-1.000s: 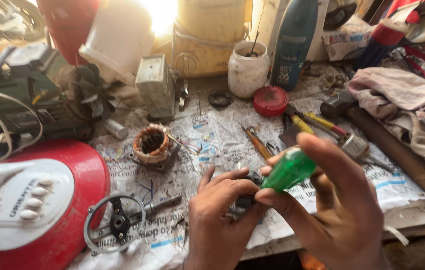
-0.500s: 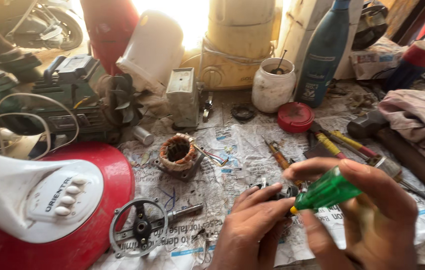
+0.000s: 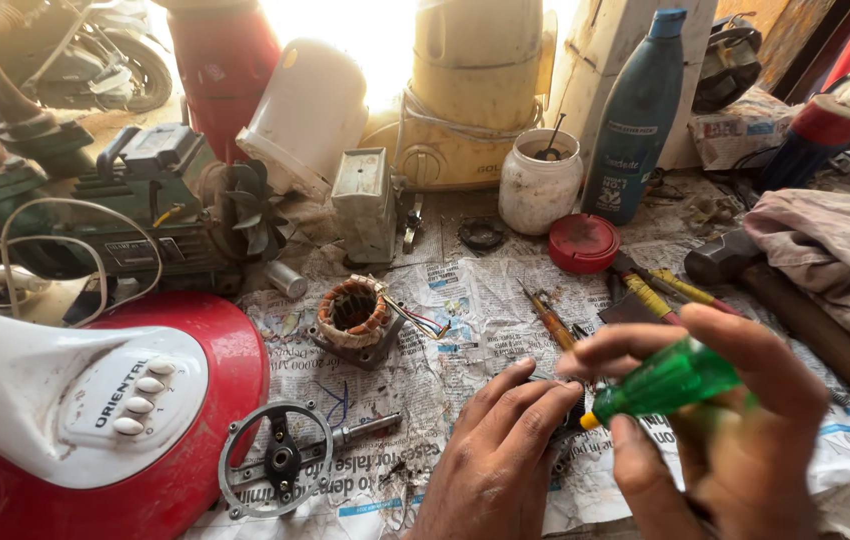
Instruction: The person repairs a small electric motor at a cluttered workbench. They unscrew parts of the motor housing with a screwdriver, file and sand the metal housing edges, apply lubricant from a blue bottle onto the gear assembly, and press the geared housing components together by hand.
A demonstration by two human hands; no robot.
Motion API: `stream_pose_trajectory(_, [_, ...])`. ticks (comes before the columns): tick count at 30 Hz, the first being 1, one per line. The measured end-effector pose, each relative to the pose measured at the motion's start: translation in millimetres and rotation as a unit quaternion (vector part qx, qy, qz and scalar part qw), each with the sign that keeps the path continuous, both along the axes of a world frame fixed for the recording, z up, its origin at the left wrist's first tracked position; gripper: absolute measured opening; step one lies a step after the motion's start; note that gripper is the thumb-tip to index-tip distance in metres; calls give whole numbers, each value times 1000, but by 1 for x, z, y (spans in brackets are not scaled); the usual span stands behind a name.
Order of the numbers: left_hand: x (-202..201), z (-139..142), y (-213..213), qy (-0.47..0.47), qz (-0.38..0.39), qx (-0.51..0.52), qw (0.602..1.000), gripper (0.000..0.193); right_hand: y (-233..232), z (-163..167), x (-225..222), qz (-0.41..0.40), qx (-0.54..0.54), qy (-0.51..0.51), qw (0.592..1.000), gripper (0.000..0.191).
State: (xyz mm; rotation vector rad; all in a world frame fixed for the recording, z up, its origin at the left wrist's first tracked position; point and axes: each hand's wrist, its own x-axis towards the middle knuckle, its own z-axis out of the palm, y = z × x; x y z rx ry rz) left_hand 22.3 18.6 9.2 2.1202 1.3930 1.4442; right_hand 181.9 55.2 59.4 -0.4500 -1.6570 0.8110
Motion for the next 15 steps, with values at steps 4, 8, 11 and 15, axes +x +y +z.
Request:
stream_pose_trajectory(4, [3, -2, 3, 22, 18, 3, 1000, 49, 9, -10, 11, -67, -5, -87, 994, 65])
stream_pose_trajectory(8, [1, 0, 2, 23, 15, 0, 1000, 54, 7, -9, 4, 3, 16, -23, 1000, 61])
stream_pose_trajectory(11, [-3, 4, -1, 31, 21, -20, 999, 60, 1, 5, 1, -91, 3, -129, 987, 63])
stream_pose_trajectory(15, [-8, 10, -3, 6, 53, -99, 994, 79, -8, 21, -9, -68, -67, -10, 995, 77])
